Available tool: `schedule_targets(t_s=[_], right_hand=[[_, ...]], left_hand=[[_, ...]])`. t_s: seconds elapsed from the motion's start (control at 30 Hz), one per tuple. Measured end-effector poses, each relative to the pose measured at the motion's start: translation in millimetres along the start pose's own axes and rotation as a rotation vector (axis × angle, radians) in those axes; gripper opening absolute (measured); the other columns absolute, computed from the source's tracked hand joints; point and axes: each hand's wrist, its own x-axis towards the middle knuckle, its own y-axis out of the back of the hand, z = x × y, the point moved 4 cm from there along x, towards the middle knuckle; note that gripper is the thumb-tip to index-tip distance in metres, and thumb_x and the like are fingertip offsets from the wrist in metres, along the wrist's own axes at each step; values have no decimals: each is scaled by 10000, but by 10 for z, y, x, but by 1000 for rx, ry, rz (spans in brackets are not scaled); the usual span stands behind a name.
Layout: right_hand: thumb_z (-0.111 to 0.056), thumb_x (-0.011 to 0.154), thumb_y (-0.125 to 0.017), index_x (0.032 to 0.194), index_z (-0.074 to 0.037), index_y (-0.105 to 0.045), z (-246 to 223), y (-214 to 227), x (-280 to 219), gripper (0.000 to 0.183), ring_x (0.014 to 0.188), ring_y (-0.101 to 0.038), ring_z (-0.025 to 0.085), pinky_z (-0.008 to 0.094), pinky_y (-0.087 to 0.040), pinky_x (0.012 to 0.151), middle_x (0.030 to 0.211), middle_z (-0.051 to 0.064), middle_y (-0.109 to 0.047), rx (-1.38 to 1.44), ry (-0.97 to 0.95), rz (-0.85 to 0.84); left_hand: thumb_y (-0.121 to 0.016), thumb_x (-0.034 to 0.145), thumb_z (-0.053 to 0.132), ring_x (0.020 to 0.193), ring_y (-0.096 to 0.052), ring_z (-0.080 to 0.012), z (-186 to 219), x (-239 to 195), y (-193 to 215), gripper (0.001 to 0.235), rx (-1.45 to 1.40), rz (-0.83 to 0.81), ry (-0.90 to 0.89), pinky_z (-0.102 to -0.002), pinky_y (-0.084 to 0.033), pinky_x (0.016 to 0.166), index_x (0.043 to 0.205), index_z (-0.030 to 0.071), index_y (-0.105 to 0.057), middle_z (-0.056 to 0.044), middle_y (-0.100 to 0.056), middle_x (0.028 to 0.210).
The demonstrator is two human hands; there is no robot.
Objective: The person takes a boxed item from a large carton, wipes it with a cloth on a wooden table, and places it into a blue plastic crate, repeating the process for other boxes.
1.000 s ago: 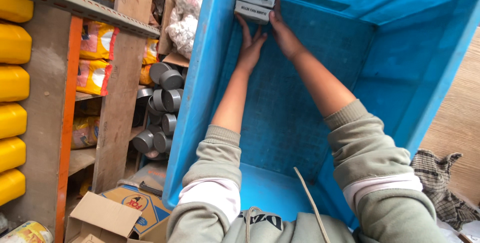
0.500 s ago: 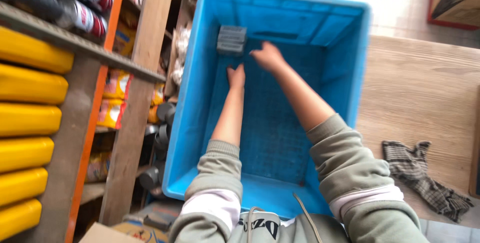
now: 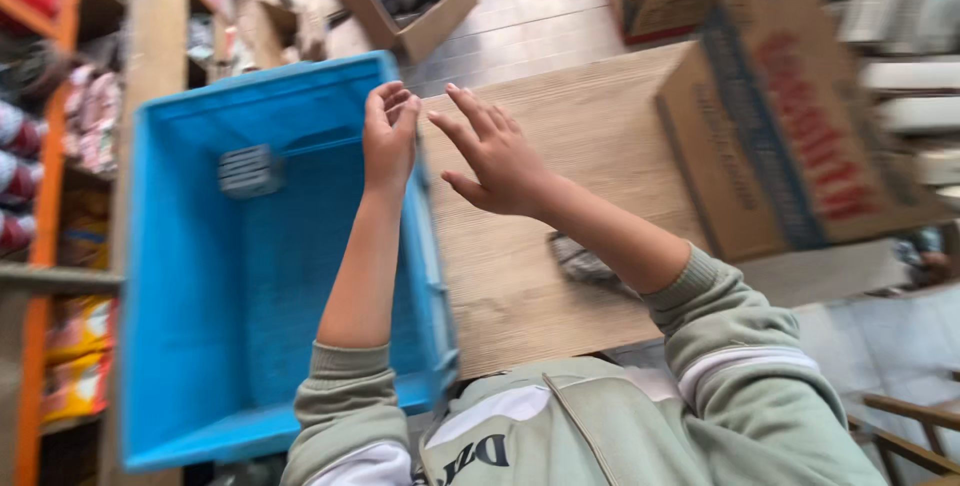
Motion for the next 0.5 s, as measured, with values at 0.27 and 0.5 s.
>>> schedule_targets(t_s=[0.27,0.5], right_hand=[[-357,849,-659,1459,-113,-407,918,1979,-1696,704,1319,-385,471,605,-317,1031,1465,260,-350,-221,-173,206],[-400,861,-691,1344,-53,-525,1377,3124,-2699,617,1238,-494,446,544,-331,1049,1380,239,-476,-435,-318,571]], left_hand=[[-749,855,266,1113,-619,-364,451,-587,-2528,508,182,-521,-256,-406,-552,822,1280,80,-540,-164,-601,1185],[-724,852,243,1174,-576,-345,1602,-1010,-4006,496,36,-831,-702,-430,-486,964,1275,78,-524,-123,-566,1218]])
